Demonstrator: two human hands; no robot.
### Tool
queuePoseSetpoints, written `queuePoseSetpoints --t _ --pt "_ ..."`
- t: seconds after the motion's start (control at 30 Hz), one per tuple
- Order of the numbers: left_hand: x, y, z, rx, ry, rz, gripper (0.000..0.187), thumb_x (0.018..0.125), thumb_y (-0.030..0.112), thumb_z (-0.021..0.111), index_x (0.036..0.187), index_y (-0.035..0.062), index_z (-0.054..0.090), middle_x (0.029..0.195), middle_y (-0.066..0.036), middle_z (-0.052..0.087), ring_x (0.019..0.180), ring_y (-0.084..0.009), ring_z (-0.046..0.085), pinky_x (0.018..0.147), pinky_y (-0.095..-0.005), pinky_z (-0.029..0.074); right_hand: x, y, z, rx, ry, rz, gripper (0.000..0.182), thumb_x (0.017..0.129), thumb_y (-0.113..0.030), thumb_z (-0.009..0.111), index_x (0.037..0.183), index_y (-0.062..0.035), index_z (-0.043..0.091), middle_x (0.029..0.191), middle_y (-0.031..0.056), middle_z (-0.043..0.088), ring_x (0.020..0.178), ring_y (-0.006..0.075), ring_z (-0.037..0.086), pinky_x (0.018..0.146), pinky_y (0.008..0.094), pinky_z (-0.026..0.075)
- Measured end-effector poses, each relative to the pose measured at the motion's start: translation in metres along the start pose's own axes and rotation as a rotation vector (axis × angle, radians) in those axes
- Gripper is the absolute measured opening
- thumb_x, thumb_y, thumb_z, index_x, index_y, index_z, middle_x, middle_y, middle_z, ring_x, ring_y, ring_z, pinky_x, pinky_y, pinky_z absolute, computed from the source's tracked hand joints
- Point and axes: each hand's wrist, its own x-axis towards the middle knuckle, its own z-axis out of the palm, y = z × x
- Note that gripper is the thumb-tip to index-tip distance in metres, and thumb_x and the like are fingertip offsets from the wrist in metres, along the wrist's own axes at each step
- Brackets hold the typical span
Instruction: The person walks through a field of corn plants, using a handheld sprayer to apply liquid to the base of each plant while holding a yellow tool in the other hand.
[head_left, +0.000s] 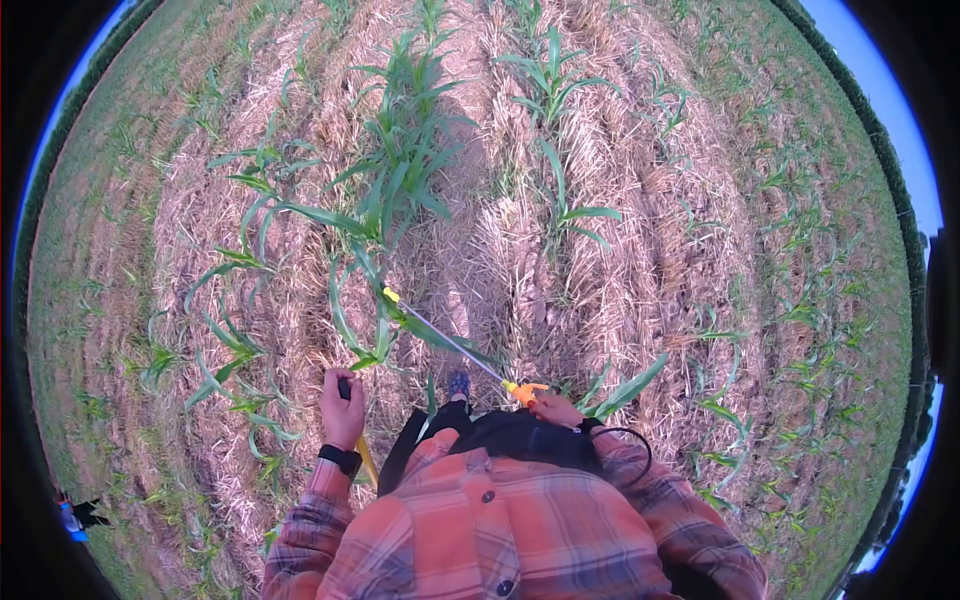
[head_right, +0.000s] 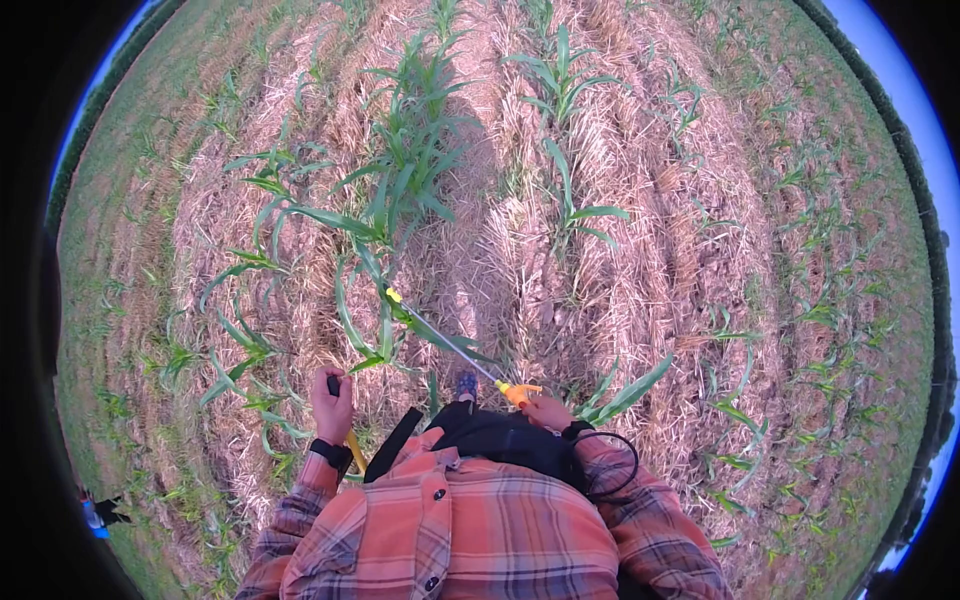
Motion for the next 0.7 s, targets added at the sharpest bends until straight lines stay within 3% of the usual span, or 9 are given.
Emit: queuePoseSetpoints --t 0.13,0.2,0.37,0.43,0.5,0.57,0.63,0.7 --pt "0.017 0.002 0.001 -0.046 -0.022 -0.071 0.009 0.073 0.003 0.049 0.080 0.0052 0.043 0.056 0.002 0.036 0.050 -0.0057 0.034 0.044 -0.0212 0.030 0.000 -0.027 -0.018 -0.064 0.039 -0.049 0.038 0.077 -0.040 0.043 0.071 -0.0045 0.054 0.054 0.0022 0.052 0.047 0.0111 0.048 0.047 0.0245 0.038" --pt "0.028 0.005 0.005 -0.029 -0.011 -0.040 0.009 0.073 0.002 0.049 0.080 0.0050 0.043 0.057 0.002 0.037 0.050 -0.0060 0.034 0.045 -0.0215 0.030 -0.001 -0.050 -0.037 0.089 -0.004 0.165 0.038 0.078 -0.042 0.043 0.077 -0.0064 0.056 0.056 0.0000 0.051 0.050 0.0084 0.047 0.047 0.0213 0.037" --pt "0.069 0.040 0.016 0.033 0.076 0.081 0.009 0.073 0.002 0.049 0.080 0.0045 0.044 0.059 0.001 0.039 0.051 -0.0065 0.035 0.046 -0.0219 0.031 0.035 -0.023 -0.075 0.077 0.166 0.057 0.034 0.078 -0.037 0.044 0.070 -0.0055 0.054 0.052 0.0012 0.049 0.045 0.0094 0.045 0.042 0.0239 0.035" --pt "0.097 0.052 0.025 0.021 0.101 0.151 0.009 0.073 0.002 0.050 0.080 0.0046 0.044 0.059 0.001 0.040 0.052 -0.0067 0.037 0.046 -0.0217 0.032 0.044 -0.036 -0.103 0.270 0.232 0.120 0.033 0.079 -0.036 0.043 0.067 -0.0060 0.052 0.049 0.0007 0.046 0.041 0.0090 0.043 0.036 0.0233 0.032" --pt "0.116 0.068 0.038 0.026 0.106 0.200 0.009 0.073 0.002 0.050 0.080 0.0047 0.044 0.059 0.000 0.040 0.052 -0.0068 0.037 0.046 -0.0216 0.032 0.066 -0.011 -0.117 0.354 0.281 0.146 0.029 0.077 -0.030 0.046 0.071 -0.0033 0.054 0.051 0.0012 0.048 0.044 0.0085 0.045 0.040 0.0223 0.033" --pt "0.137 0.084 0.058 0.061 0.048 0.186 0.009 0.073 0.002 0.050 0.080 0.0054 0.044 0.058 0.001 0.040 0.051 -0.0065 0.037 0.045 -0.0215 0.032 0.069 -0.010 -0.135 0.476 0.421 0.214 0.030 0.078 -0.031 0.046 0.070 -0.0030 0.053 0.050 0.0011 0.047 0.041 0.0090 0.043 0.038 0.0221 0.032" --pt "0.155 0.094 0.074 0.077 0.027 0.189 0.009 0.073 0.003 0.050 0.080 0.0057 0.044 0.057 0.001 0.040 0.050 -0.0063 0.037 0.045 -0.0212 0.032 0.074 -0.014 -0.160 0.458 0.425 0.255 0.031 0.079 -0.032 0.044 0.073 -0.0032 0.053 0.051 0.0011 0.046 0.038 0.0096 0.041 0.035 0.0223 0.032" --pt "0.170 0.104 0.089 0.097 -0.001 0.176 0.010 0.073 0.004 0.050 0.080 0.0064 0.044 0.057 0.002 0.039 0.050 -0.0059 0.036 0.045 -0.0208 0.031 0.076 -0.018 -0.185 0.689 0.510 0.284 0.029 0.079 -0.034 0.044 0.071 -0.0067 0.050 0.049 -0.0003 0.043 0.034 0.0087 0.038 0.031 0.0230 0.030"
